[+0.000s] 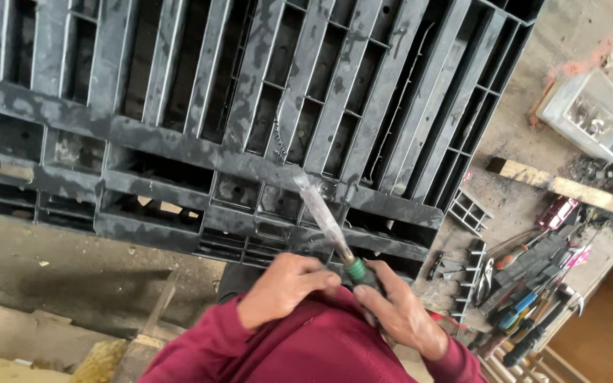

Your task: The person moves a stack of black plastic crates and positions one upright. They then use a chisel to pry and scrape at the joints and edges of the crate, working along the frame to separate or adjust the plastic components.

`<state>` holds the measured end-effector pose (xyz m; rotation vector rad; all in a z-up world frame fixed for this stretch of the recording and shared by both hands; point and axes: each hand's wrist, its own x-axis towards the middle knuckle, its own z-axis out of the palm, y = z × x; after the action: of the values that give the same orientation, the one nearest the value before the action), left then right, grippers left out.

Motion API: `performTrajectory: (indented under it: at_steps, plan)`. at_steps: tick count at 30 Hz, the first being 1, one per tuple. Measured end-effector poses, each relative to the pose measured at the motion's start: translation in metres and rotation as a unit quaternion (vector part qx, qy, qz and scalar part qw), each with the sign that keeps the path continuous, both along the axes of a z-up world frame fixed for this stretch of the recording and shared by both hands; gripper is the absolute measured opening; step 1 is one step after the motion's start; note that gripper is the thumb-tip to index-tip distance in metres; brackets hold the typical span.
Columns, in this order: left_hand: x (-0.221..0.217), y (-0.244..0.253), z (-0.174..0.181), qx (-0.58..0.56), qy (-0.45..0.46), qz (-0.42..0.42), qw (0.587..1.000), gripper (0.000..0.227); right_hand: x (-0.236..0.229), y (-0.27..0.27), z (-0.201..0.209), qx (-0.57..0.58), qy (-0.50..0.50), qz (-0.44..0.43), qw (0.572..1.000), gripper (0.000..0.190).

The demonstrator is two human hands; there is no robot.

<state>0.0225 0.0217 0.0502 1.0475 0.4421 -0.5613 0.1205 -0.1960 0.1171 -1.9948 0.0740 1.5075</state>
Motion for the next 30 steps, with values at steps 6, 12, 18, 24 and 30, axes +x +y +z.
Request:
performTrajectory:
  at_steps: [6, 12, 18, 24, 30]
  plan:
    - [0.013, 0.043, 0.002, 0.320, -0.038, 0.171, 0.931, 0.019, 0.017, 0.012, 0.015, -0.065, 0.021, -0.003, 0.998, 0.054]
    - [0.033, 0.069, -0.030, 0.501, -0.149, 0.247, 0.816, 0.020, 0.038, 0.030, 0.020, -0.087, 0.029, 0.035, 0.995, 0.056]
    - [0.027, 0.071, -0.058, 0.589, -0.177, 0.127, 0.778, 0.032, 0.074, 0.058, 0.039, -0.160, 0.027, 0.155, 0.974, 0.045]
    - [0.019, 0.071, -0.069, 0.540, -0.202, 0.149, 0.804, 0.023, 0.110, 0.110, 0.068, -0.221, 0.082, 0.196, 0.952, 0.040]
    - [0.015, 0.073, -0.073, 0.517, -0.213, 0.165, 0.812, 0.026, 0.126, 0.130, 0.078, -0.219, 0.088, 0.296, 0.925, 0.047]
